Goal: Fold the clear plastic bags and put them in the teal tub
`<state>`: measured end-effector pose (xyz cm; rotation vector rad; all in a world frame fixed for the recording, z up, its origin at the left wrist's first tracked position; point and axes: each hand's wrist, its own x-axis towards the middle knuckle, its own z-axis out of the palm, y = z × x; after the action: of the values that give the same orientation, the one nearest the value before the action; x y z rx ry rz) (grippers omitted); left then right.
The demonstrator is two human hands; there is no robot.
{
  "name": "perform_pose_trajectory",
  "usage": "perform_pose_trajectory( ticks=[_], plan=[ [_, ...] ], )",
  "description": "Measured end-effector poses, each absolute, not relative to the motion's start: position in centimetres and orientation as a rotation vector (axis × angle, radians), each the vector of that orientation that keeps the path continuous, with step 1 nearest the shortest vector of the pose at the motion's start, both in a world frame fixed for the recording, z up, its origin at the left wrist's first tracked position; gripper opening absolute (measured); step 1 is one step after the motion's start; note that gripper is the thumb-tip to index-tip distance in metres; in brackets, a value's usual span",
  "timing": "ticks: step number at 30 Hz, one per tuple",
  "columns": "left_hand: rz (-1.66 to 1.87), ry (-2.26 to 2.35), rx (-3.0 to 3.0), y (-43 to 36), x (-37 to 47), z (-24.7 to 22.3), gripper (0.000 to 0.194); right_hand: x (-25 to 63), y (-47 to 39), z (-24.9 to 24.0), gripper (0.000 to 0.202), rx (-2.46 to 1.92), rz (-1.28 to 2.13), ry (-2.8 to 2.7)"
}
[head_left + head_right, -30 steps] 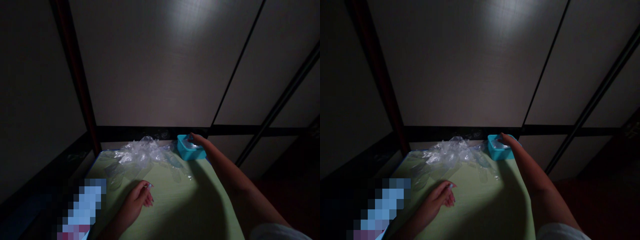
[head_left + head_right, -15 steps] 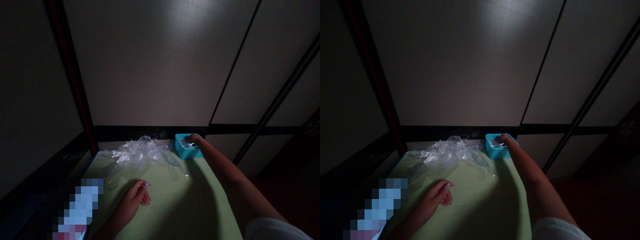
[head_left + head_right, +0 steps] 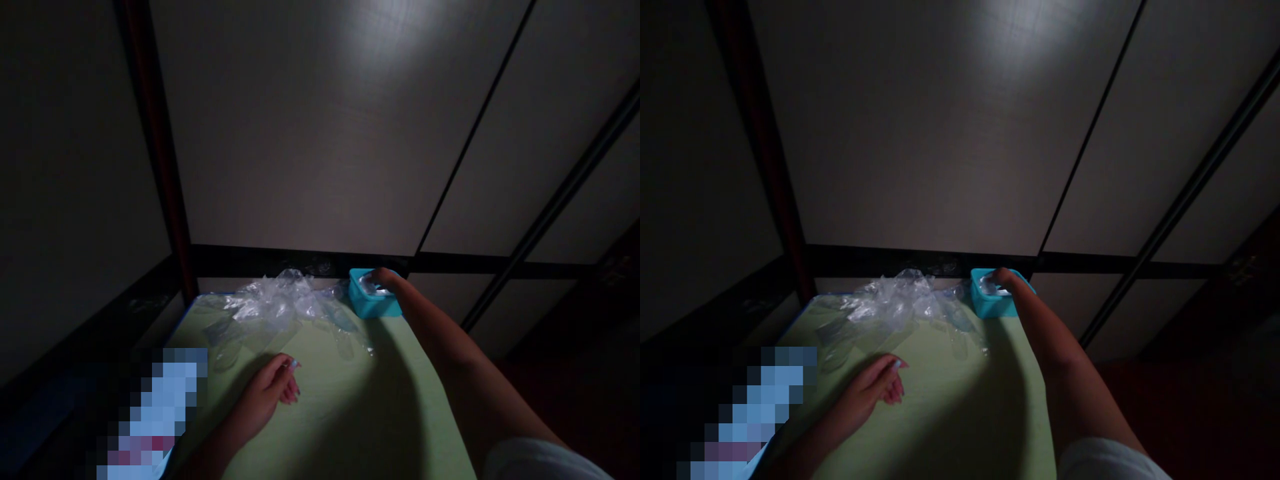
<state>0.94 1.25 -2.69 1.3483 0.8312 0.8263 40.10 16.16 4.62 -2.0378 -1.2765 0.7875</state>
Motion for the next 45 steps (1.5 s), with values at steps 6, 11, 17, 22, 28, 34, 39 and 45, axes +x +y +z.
perform_pose_trajectory(
  ticks=[6, 11, 17, 22, 28, 34, 39, 45],
  plan=[
    [0.889, 0.804, 1.374, 1.1, 0.9, -2.4, 0.054, 39.8, 14.0, 7.2, 0.021, -1.935, 0.780, -1.109],
    [0.939, 0.777, 1.386, 0.9, 0.9, -2.1, 0.050, 38.6, 11.0, 10.9, 0.019, -1.716, 0.737, -1.063],
    [1.005, 0.771, 1.447, 0.6, 1.1, -2.0, 0.038, 34.2, 7.8, 13.3, 0.037, -1.469, 0.815, -1.158],
    [1.435, 0.900, 1.810, 0.1, 0.3, -1.2, 0.035, 27.8, 4.8, 11.3, 0.041, -1.259, 1.021, -1.325],
    [1.698, 0.775, 2.584, -0.9, -1.0, 0.1, 0.043, 20.8, 2.0, 6.2, 0.041, -1.214, 1.214, -1.477],
    [1.691, 0.901, 2.610, -0.9, -0.8, 0.1, 0.034, 18.3, 0.3, 4.4, 0.038, -1.113, 1.331, -1.498],
    [1.554, 0.932, 2.283, 0.1, -0.7, 0.1, 0.036, 18.2, -0.8, 4.7, 0.034, -1.069, 1.350, -1.532],
    [1.355, 0.793, 1.732, 0.5, 0.0, -0.2, 0.018, 18.4, -0.8, 4.1, 0.032, -1.034, 1.330, -1.552]
  ],
)
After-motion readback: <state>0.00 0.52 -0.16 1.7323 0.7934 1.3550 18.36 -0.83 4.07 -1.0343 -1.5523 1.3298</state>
